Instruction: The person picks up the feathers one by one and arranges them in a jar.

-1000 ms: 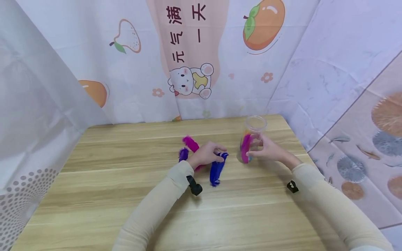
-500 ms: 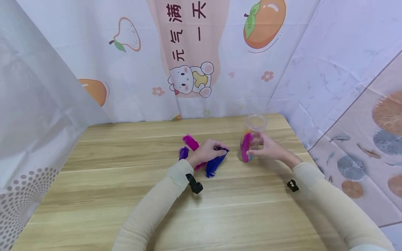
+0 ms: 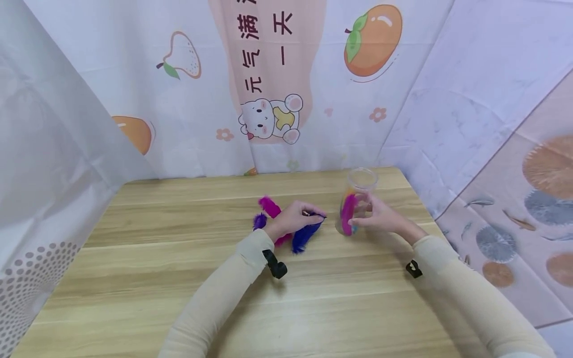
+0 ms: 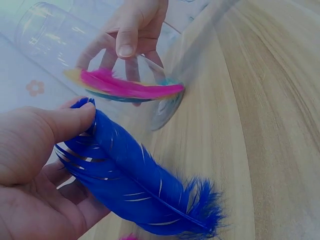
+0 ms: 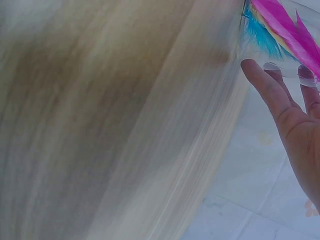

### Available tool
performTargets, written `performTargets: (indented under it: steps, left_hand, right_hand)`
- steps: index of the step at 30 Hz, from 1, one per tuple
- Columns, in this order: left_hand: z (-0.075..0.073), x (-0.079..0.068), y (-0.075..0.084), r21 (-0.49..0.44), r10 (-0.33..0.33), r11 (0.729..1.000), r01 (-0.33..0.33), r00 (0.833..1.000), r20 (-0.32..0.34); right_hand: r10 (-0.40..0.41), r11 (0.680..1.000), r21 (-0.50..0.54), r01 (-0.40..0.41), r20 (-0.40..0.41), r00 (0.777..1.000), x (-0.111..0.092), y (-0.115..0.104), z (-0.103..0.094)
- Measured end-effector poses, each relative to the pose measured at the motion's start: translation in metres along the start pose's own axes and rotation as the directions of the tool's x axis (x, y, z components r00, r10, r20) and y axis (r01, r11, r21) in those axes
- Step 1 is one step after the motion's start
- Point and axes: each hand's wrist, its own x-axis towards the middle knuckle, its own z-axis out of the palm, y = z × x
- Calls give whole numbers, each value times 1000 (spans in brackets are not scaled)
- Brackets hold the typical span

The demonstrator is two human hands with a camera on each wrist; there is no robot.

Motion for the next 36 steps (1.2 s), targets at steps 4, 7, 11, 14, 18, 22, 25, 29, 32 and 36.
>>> performTargets:
  steps: [4,7,11,14,18,22,25,29,32,36]
  left_hand:
    - [0,0,-1,-9,-13,1000,13,1000,-9]
    - [1,0,-1,-19,-27,999,27,1000,-12]
    - [1,-1,-2,-31,-53,998,53,998,-14]
    - [2,-1,-4,-35,-66,997,65,998,-22]
    - [4,2,-7,-34,-67,997,66,997,-31]
    - [7,6,-10,-30,-83,996,82,996,-35]
    - [8,6,-10,-36,-104,994,103,994,-41]
    - [6,5,-7,-29,-134,991,133,990,-40]
    - [4,3,-3,-28,-158,987,157,987,-32]
    - [1,3,0,-28,-170,985,170,985,-19]
  right_hand:
    - [4,1000,-7,-4,-4,1000,0,1,1]
    - [3,1000,-10,-3,-9,1000,-1,4,1]
    - [-2,1000,-9,2,-8,1000,-1,5,1]
    - [-8,1000,-9,8,-4,1000,-1,4,3]
    - [0,1000,-12,0,-9,1000,-1,3,4]
    - [18,1000,-9,-18,-14,1000,-1,2,3]
    - [13,1000,-3,-13,-14,1000,0,2,3]
    - [10,1000,1,-10,-17,1000,-1,2,4]
    - [12,1000,-2,-12,-19,1000,-2,2,5]
    - [3,1000,-10,-3,-24,1000,-2,2,6]
